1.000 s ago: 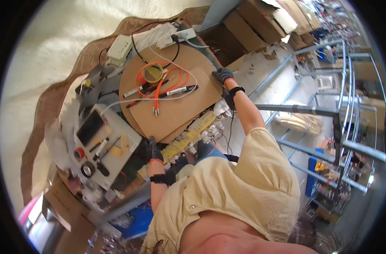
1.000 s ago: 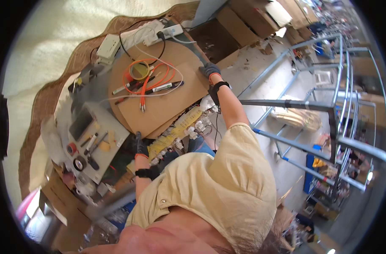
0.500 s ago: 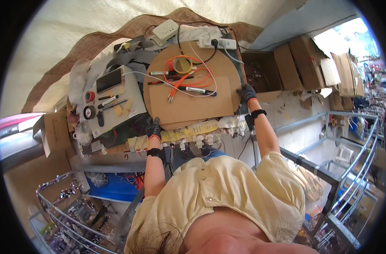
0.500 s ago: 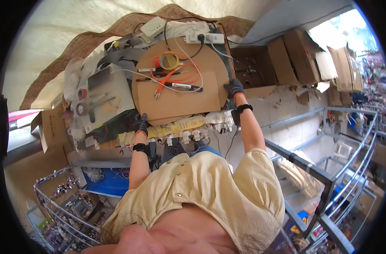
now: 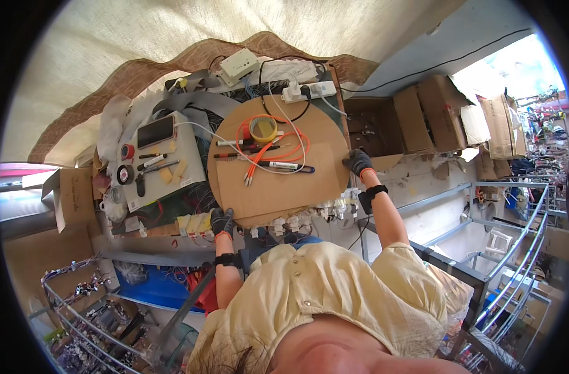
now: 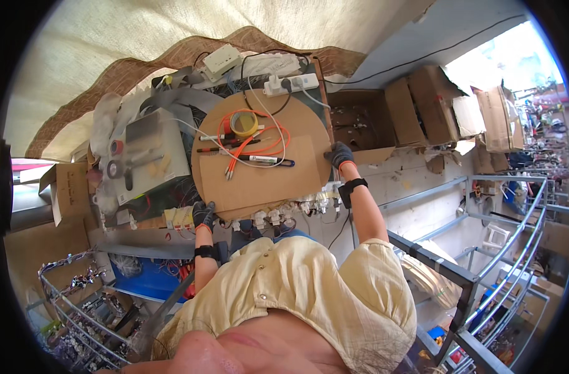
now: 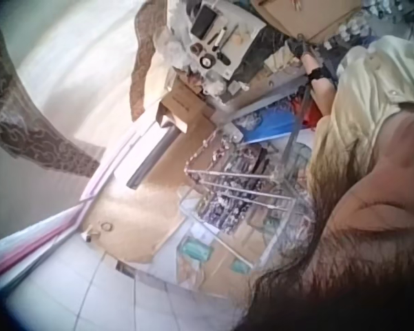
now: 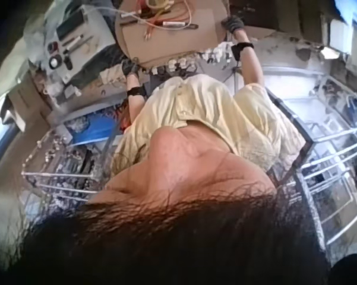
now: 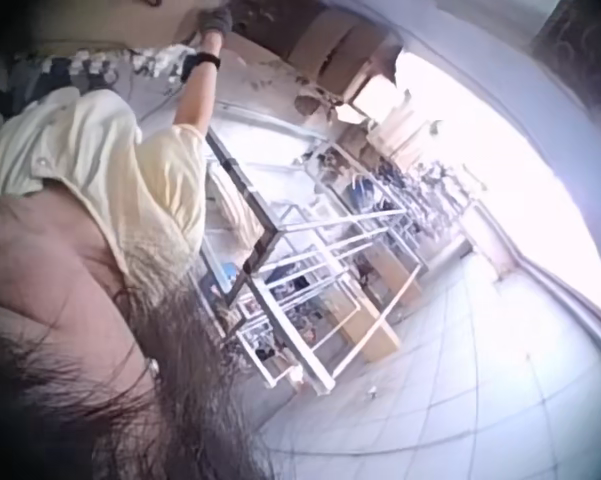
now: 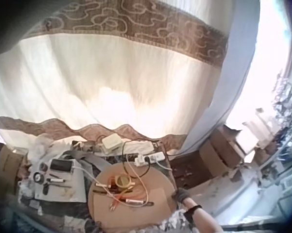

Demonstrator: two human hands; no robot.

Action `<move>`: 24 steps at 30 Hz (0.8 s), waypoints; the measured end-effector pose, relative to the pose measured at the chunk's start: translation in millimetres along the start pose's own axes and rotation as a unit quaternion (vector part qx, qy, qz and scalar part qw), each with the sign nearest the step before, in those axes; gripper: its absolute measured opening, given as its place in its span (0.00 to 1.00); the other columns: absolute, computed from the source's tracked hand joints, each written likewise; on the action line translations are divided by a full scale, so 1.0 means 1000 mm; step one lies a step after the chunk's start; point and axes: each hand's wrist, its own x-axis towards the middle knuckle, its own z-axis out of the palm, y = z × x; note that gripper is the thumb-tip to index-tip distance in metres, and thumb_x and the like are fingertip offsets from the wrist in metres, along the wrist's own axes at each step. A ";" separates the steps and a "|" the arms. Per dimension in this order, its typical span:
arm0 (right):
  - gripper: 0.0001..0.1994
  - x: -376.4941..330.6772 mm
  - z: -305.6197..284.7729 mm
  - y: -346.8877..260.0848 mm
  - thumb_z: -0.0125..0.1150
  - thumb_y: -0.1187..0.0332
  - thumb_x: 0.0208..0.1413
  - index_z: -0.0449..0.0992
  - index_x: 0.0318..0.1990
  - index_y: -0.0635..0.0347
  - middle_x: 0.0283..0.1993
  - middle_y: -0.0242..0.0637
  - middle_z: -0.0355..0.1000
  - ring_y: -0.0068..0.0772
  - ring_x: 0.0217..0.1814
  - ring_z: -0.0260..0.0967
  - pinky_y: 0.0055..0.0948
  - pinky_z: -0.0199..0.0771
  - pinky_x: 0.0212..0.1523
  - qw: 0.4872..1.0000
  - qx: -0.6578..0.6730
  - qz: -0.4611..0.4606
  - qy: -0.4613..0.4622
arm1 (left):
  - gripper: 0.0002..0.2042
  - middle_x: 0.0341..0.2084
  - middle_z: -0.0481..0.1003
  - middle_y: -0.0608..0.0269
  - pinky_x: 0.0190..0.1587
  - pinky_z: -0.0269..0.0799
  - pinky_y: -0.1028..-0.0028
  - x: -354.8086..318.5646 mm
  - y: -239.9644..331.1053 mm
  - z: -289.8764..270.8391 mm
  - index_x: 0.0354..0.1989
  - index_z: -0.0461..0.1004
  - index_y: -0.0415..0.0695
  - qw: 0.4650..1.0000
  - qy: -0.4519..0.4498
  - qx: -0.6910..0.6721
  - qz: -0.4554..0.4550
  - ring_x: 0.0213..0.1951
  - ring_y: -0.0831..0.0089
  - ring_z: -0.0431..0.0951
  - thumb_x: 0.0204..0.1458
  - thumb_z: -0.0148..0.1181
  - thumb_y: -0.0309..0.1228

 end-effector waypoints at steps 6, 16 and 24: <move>0.23 -0.013 -0.013 -0.006 0.75 0.51 0.42 0.84 0.39 0.60 0.39 0.51 0.81 0.52 0.43 0.79 0.42 0.78 0.47 0.991 -0.046 -0.050 -0.113 | 0.15 0.36 0.80 0.52 0.32 0.79 0.65 -0.035 -0.010 -0.014 0.48 0.74 0.33 0.996 0.001 -0.025 -0.082 0.33 0.63 0.81 0.56 0.66 0.28; 0.26 -0.021 -0.027 -0.026 0.68 0.43 0.48 0.85 0.38 0.61 0.33 0.51 0.81 0.53 0.37 0.80 0.44 0.79 0.41 0.887 -0.234 -0.200 -0.344 | 0.14 0.38 0.79 0.55 0.29 0.82 0.67 -0.088 -0.028 -0.043 0.49 0.72 0.34 0.993 0.009 0.025 -0.113 0.32 0.66 0.81 0.57 0.64 0.26; 0.29 -0.053 -0.037 -0.023 0.69 0.39 0.47 0.85 0.38 0.60 0.34 0.48 0.81 0.50 0.35 0.79 0.41 0.79 0.40 0.870 -0.223 -0.134 -0.419 | 0.20 0.51 0.78 0.49 0.37 0.82 0.68 -0.108 -0.045 -0.056 0.58 0.68 0.35 0.989 -0.016 -0.064 -0.132 0.41 0.64 0.82 0.58 0.63 0.22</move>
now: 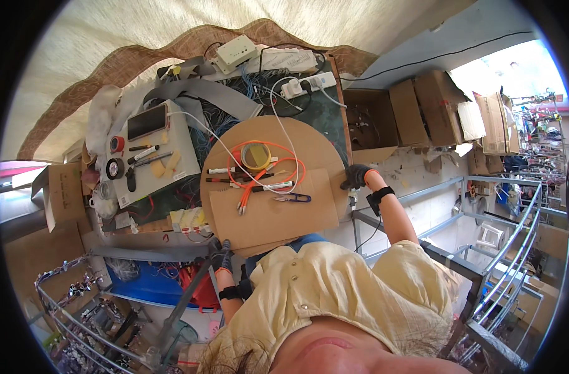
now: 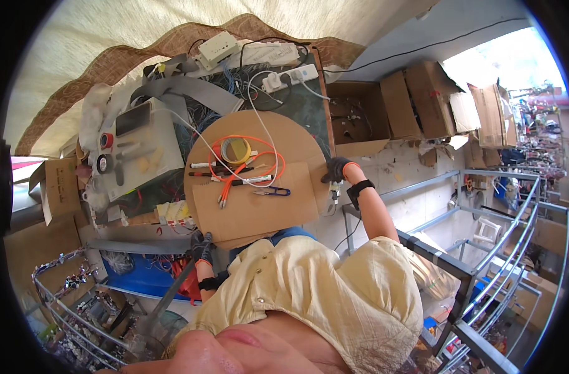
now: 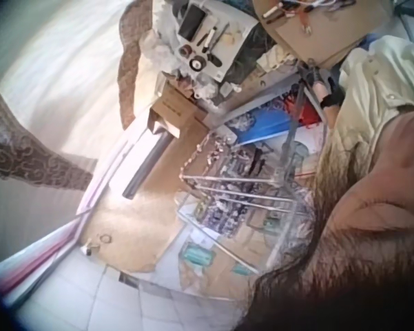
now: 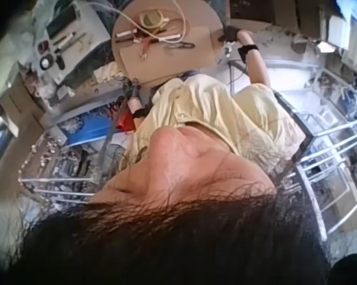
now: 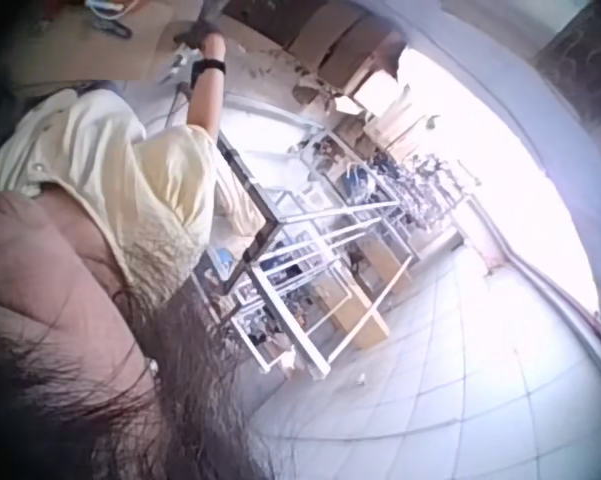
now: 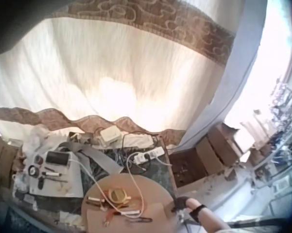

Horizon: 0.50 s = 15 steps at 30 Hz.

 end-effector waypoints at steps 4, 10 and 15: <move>0.28 0.002 -0.005 -0.028 0.70 0.42 0.49 0.84 0.42 0.60 0.35 0.45 0.82 0.48 0.37 0.80 0.41 0.79 0.40 0.998 -0.023 0.060 -0.009 | 0.19 0.47 0.79 0.52 0.41 0.80 0.72 0.016 -0.046 -0.024 0.57 0.70 0.34 0.999 -0.014 0.036 0.031 0.42 0.66 0.81 0.58 0.64 0.24; 0.25 0.053 -0.038 -0.049 0.66 0.44 0.53 0.82 0.48 0.55 0.41 0.47 0.81 0.50 0.44 0.79 0.42 0.78 0.45 0.923 0.050 0.086 0.373 | 0.18 0.45 0.79 0.52 0.41 0.81 0.68 -0.012 0.019 -0.005 0.54 0.71 0.34 0.998 -0.045 -0.039 -0.024 0.42 0.65 0.81 0.58 0.65 0.26; 0.30 0.121 -0.067 -0.100 0.62 0.44 0.53 0.76 0.58 0.54 0.55 0.52 0.76 0.57 0.56 0.73 0.47 0.72 0.58 0.883 0.035 0.018 0.468 | 0.28 0.53 0.75 0.54 0.42 0.82 0.62 0.005 -0.012 -0.011 0.65 0.64 0.46 0.993 -0.089 -0.060 -0.054 0.46 0.61 0.79 0.58 0.68 0.32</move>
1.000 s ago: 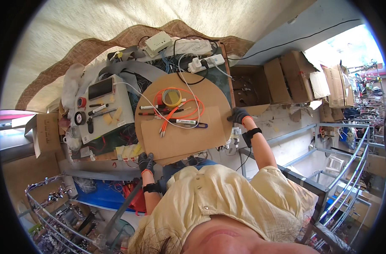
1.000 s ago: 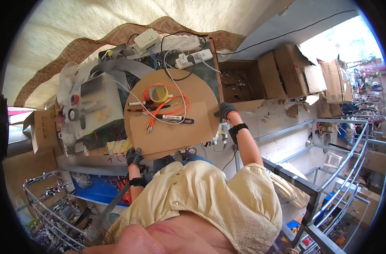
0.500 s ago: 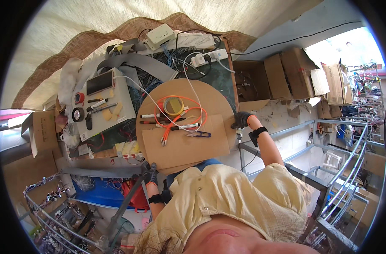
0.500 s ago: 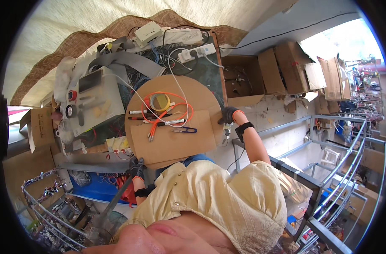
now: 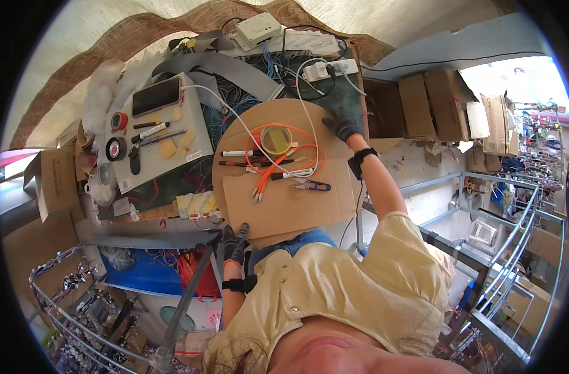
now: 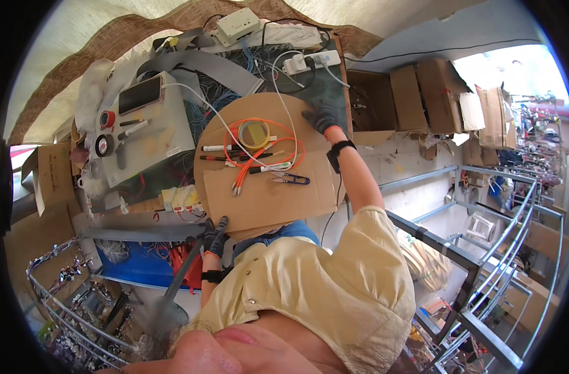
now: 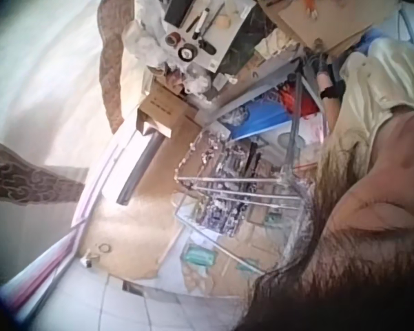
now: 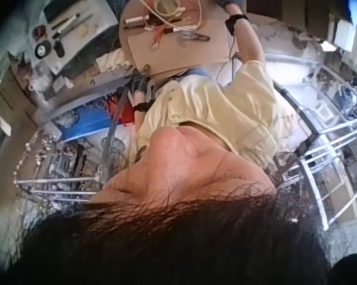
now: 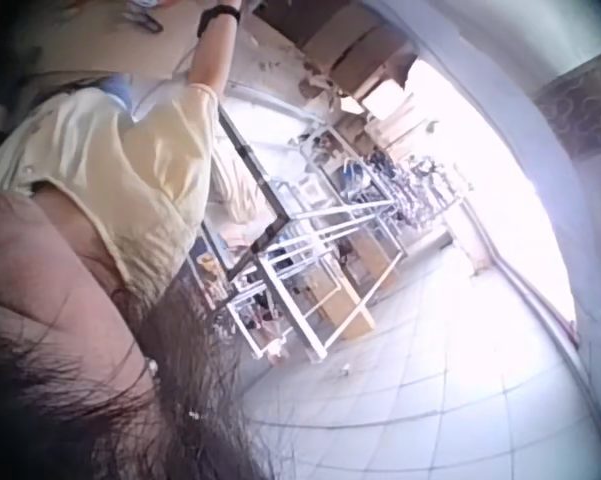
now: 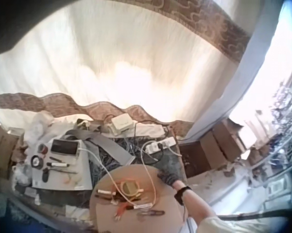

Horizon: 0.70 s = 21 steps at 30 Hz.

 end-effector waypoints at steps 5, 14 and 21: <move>0.32 0.016 -0.004 -0.001 0.70 0.48 0.50 0.75 0.59 0.57 0.52 0.51 0.78 0.55 0.54 0.75 0.45 0.73 0.57 0.991 0.074 0.070 -0.088 | 0.31 0.53 0.74 0.54 0.42 0.82 0.61 0.002 -0.001 -0.021 0.66 0.63 0.45 0.995 -0.020 0.096 0.010 0.46 0.60 0.79 0.56 0.70 0.31; 0.29 -0.041 -0.004 0.013 0.72 0.56 0.51 0.75 0.58 0.61 0.55 0.54 0.75 0.53 0.59 0.72 0.43 0.71 0.59 0.964 0.198 0.092 -0.152 | 0.26 0.45 0.80 0.48 0.46 0.77 0.58 0.005 -0.010 -0.046 0.58 0.72 0.38 0.998 -0.024 0.037 0.054 0.44 0.60 0.81 0.53 0.71 0.37; 0.23 -0.036 -0.033 -0.005 0.73 0.66 0.52 0.77 0.56 0.56 0.48 0.46 0.79 0.49 0.49 0.77 0.40 0.75 0.53 0.988 -0.080 -0.092 0.100 | 0.23 0.51 0.77 0.48 0.56 0.72 0.60 0.012 0.055 -0.069 0.59 0.72 0.41 0.772 0.090 0.577 0.251 0.50 0.59 0.78 0.54 0.69 0.28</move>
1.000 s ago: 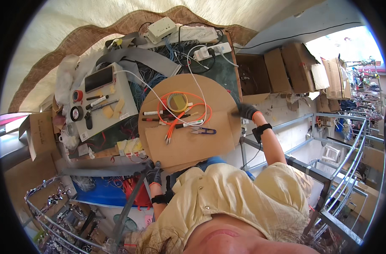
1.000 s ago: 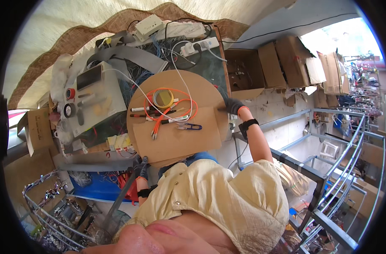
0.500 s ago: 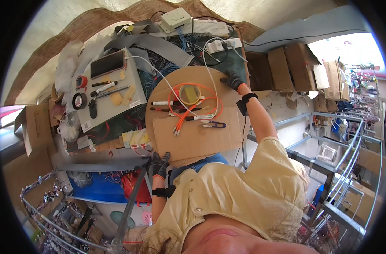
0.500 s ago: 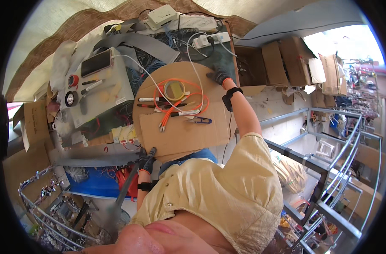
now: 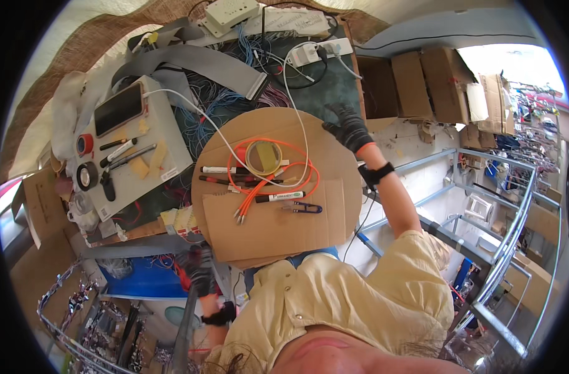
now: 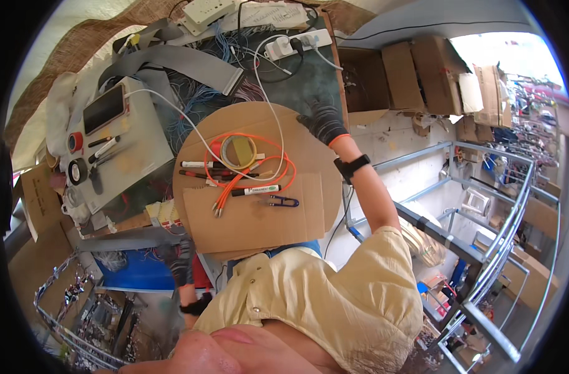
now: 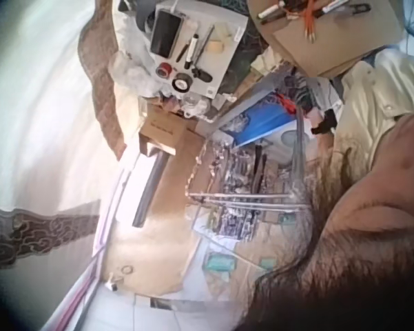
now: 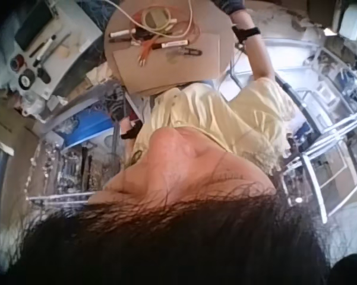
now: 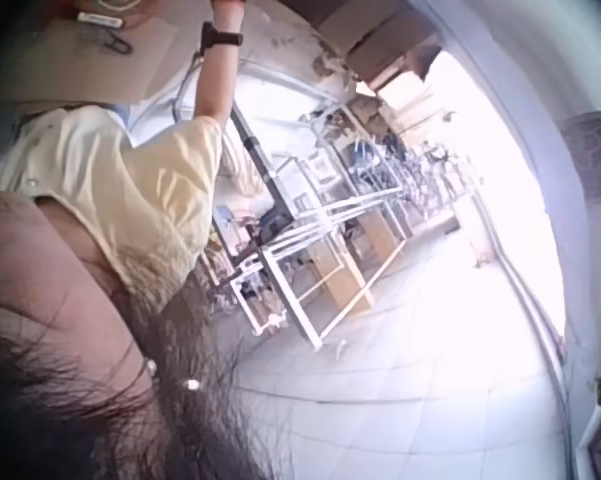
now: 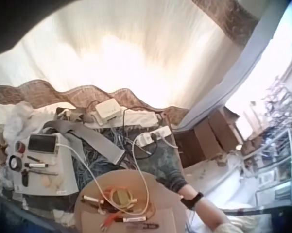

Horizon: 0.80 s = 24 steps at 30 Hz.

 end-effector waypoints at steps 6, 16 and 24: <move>0.21 0.088 -0.098 -0.049 0.71 0.67 0.54 0.77 0.56 0.56 0.45 0.45 0.79 0.48 0.46 0.77 0.41 0.78 0.46 0.931 0.343 0.007 -0.124 | 0.29 0.56 0.74 0.50 0.60 0.71 0.65 0.032 0.098 -0.184 0.64 0.68 0.39 0.992 0.057 -0.089 0.075 0.58 0.55 0.75 0.52 0.68 0.23; 0.21 0.083 -0.114 -0.054 0.70 0.69 0.54 0.77 0.56 0.58 0.48 0.47 0.77 0.48 0.46 0.77 0.41 0.77 0.49 0.914 0.282 -0.094 -0.276 | 0.21 0.46 0.78 0.48 0.50 0.75 0.58 0.099 0.141 -0.195 0.55 0.76 0.44 0.980 -0.029 0.170 -0.094 0.50 0.50 0.78 0.58 0.61 0.43; 0.21 0.061 -0.185 -0.089 0.71 0.72 0.53 0.78 0.56 0.61 0.49 0.44 0.78 0.40 0.47 0.77 0.34 0.77 0.50 0.918 0.283 -0.040 -0.274 | 0.16 0.49 0.78 0.54 0.54 0.76 0.59 0.232 0.042 -0.256 0.52 0.76 0.49 0.958 0.250 0.112 0.087 0.52 0.56 0.79 0.54 0.54 0.28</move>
